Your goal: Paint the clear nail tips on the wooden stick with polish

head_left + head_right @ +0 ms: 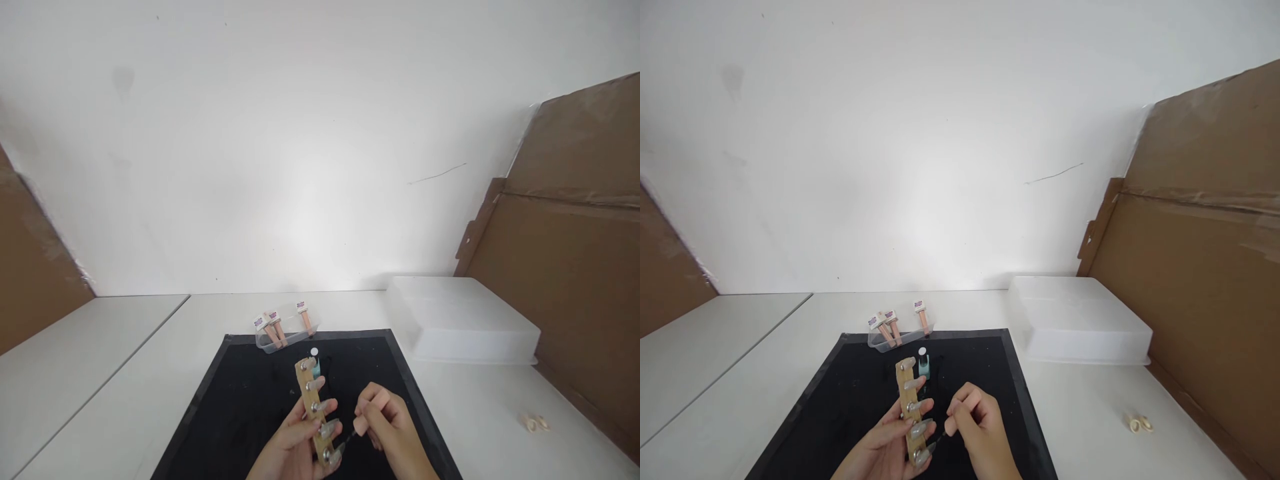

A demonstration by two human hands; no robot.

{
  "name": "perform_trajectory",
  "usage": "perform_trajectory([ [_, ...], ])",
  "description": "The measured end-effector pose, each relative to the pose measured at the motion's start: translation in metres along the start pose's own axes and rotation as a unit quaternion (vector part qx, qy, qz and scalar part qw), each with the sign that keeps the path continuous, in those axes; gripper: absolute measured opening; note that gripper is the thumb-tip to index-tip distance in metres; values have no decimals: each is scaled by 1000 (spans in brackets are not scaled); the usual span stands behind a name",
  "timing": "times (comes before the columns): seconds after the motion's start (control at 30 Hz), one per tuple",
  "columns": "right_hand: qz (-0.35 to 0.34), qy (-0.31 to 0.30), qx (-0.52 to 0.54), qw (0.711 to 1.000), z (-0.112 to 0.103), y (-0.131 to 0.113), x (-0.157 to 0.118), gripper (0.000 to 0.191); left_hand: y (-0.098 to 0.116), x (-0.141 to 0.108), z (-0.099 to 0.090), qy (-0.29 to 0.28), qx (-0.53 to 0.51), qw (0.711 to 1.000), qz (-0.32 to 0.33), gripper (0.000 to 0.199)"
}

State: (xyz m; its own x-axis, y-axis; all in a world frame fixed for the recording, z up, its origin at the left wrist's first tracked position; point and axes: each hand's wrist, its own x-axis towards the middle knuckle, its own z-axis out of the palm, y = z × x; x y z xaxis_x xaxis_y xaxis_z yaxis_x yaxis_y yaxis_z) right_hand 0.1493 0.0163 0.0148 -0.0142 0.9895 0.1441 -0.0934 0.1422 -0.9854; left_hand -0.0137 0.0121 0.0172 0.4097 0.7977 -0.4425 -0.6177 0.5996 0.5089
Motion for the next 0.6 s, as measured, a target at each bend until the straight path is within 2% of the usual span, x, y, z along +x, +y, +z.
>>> perform_trajectory([
  [0.13, 16, -14, 29, 999, 2, 0, -3, 27, 0, 0, -1, 15, 9, 1000, -2, 77],
  [0.27, 3, -8, 50, 999, 4, 1, -3, 33, -1, 1, -2, 21, 9, 1000, -3, 75],
  [0.6, -10, -24, 21, 999, 4, 8, -5, 41, -1, 5, -7, 48, -33, 998, -6, 75],
])
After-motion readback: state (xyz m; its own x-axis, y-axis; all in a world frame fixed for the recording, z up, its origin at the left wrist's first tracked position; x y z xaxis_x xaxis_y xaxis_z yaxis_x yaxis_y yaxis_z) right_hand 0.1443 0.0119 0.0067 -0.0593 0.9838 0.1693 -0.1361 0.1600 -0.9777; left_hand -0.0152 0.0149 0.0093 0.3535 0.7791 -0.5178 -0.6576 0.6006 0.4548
